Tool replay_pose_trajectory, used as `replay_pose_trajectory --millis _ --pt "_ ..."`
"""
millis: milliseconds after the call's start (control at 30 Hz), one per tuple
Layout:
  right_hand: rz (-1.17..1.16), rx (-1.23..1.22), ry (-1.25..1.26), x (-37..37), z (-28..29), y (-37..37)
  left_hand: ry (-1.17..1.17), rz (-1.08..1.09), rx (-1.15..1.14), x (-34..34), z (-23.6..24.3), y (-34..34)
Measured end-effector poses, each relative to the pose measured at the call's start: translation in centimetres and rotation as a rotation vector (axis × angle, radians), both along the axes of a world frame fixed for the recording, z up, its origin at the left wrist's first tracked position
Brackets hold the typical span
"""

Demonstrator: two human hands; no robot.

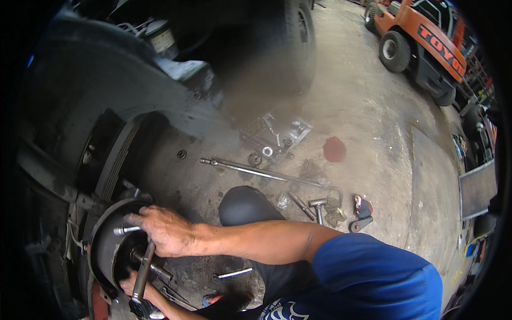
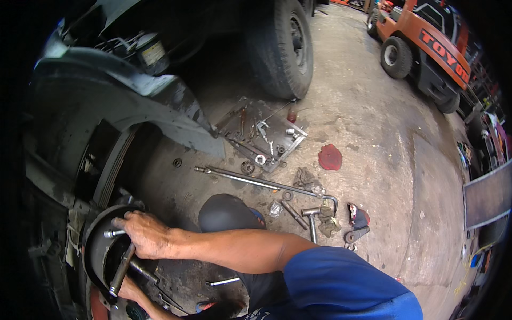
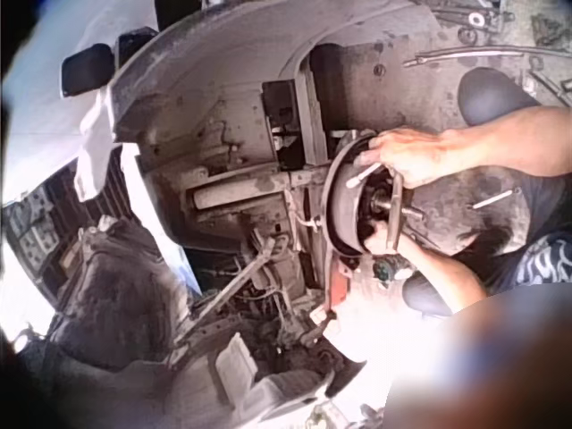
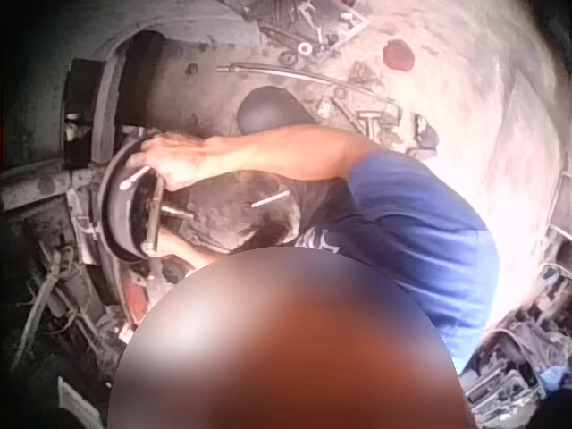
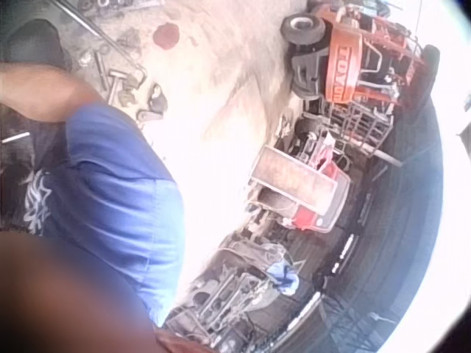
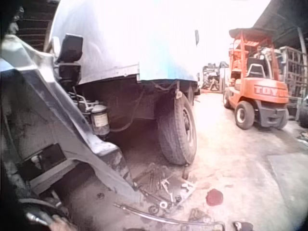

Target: The person sits on the floor and uses a socket wrench and hammer to loosen and remove bolts from a vehicle's wheel hub. They repeatedly strike the tool and adjust their grip while working on the brake drum assembly.

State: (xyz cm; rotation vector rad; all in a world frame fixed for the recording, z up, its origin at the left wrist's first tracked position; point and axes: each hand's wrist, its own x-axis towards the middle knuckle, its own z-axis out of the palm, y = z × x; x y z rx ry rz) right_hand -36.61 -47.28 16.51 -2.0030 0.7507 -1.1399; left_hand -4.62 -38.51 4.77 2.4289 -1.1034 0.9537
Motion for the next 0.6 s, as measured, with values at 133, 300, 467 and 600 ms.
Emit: replay_pose_trajectory --millis 133,300,467,600 --pt "-0.079 -0.147 -0.030 0.2 -0.8 -0.3 -0.001 0.076 0.208 -0.8 0.4 0.7" --pt "0.092 0.006 -0.110 0.5 -0.3 -0.4 0.048 0.054 0.083 -4.7 2.4 0.1" --pt "-0.007 -0.086 0.064 0.3 1.1 0.2 0.346 -0.001 -0.308 -7.8 4.8 -0.6" --pt "-0.017 -0.141 -0.014 0.4 1.0 0.3 0.456 0.057 -0.064 -7.5 5.9 0.0"
